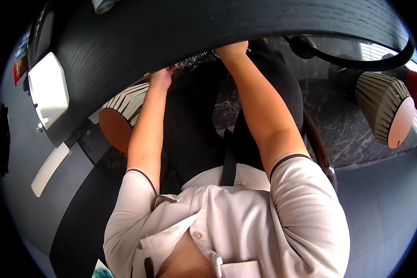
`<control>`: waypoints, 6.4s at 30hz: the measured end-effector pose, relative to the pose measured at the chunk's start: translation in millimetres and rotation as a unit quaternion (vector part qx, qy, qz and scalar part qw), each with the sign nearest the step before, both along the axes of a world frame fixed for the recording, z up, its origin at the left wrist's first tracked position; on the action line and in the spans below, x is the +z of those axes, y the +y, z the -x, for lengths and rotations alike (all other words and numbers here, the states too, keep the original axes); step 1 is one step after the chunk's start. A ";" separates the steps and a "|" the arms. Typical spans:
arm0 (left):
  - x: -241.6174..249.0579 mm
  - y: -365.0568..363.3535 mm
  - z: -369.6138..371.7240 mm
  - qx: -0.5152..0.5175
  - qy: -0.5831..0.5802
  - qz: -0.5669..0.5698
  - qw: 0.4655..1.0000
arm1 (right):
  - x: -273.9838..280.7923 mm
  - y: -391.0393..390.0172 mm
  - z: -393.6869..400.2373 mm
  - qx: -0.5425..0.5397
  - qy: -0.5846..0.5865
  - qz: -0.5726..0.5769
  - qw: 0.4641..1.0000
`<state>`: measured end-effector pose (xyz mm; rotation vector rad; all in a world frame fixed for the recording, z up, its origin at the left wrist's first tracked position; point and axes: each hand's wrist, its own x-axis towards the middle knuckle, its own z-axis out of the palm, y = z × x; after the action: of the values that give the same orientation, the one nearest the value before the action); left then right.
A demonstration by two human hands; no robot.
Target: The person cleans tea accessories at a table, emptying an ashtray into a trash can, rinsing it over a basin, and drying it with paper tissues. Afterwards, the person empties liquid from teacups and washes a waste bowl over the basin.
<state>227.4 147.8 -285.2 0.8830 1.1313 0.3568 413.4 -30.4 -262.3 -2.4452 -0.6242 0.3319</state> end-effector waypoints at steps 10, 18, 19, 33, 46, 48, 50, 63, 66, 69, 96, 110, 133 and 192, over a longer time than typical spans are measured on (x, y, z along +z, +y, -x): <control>126.8 19.0 73.2 -0.105 -0.019 0.010 0.994 | 43.5 -23.2 -0.9 0.067 0.076 -0.003 0.995; 250.7 4.8 199.8 0.011 0.053 -0.036 0.998 | 192.2 -110.7 46.5 0.260 0.013 -0.178 0.949; 266.6 -4.3 220.1 0.018 0.068 -0.049 0.996 | 221.6 -120.1 48.7 0.259 0.004 -0.220 0.941; 392.0 -36.4 266.5 0.276 -0.193 -0.159 0.928 | 349.7 -73.8 -112.0 0.099 -0.359 -0.017 0.928; 469.1 42.1 147.1 0.363 -0.207 -0.025 0.908 | 389.6 -58.7 -123.3 0.150 -0.228 -0.003 0.962; 477.6 44.0 140.8 0.380 -0.173 -0.021 0.909 | 410.0 -57.5 -119.2 0.176 -0.170 -0.062 0.968; 482.4 45.1 135.2 0.381 -0.145 -0.009 0.913 | 435.0 -48.6 -109.9 0.194 -0.126 -0.105 0.967; 416.5 128.0 105.8 0.309 -0.114 0.056 0.943 | 472.8 45.8 -18.7 0.268 0.060 -0.159 0.948; 398.7 169.8 110.7 0.279 -0.108 0.061 0.952 | 427.7 50.3 3.2 0.208 0.059 -0.143 0.966; 399.9 202.6 123.3 0.205 -0.087 0.064 0.973 | 420.0 60.0 42.7 0.066 0.185 -0.057 0.979; 413.4 311.2 115.2 -0.434 0.259 -0.076 0.859 | 478.7 205.2 95.9 -0.238 0.481 -0.164 0.827; 458.8 485.1 104.5 -0.186 0.105 -0.130 0.968 | 503.8 237.1 93.6 -0.151 0.419 -0.208 0.871; 435.0 836.3 56.1 0.417 -0.154 0.001 0.896 | 535.4 224.6 129.4 -0.305 0.466 -0.251 0.792; 449.2 236.2 316.5 0.263 -0.033 0.005 0.964 | 552.5 368.0 94.1 0.213 0.444 -0.105 0.864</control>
<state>-89.1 384.1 164.0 0.5444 1.2964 0.8084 319.3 337.6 290.2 -1.6407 -0.7017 1.3827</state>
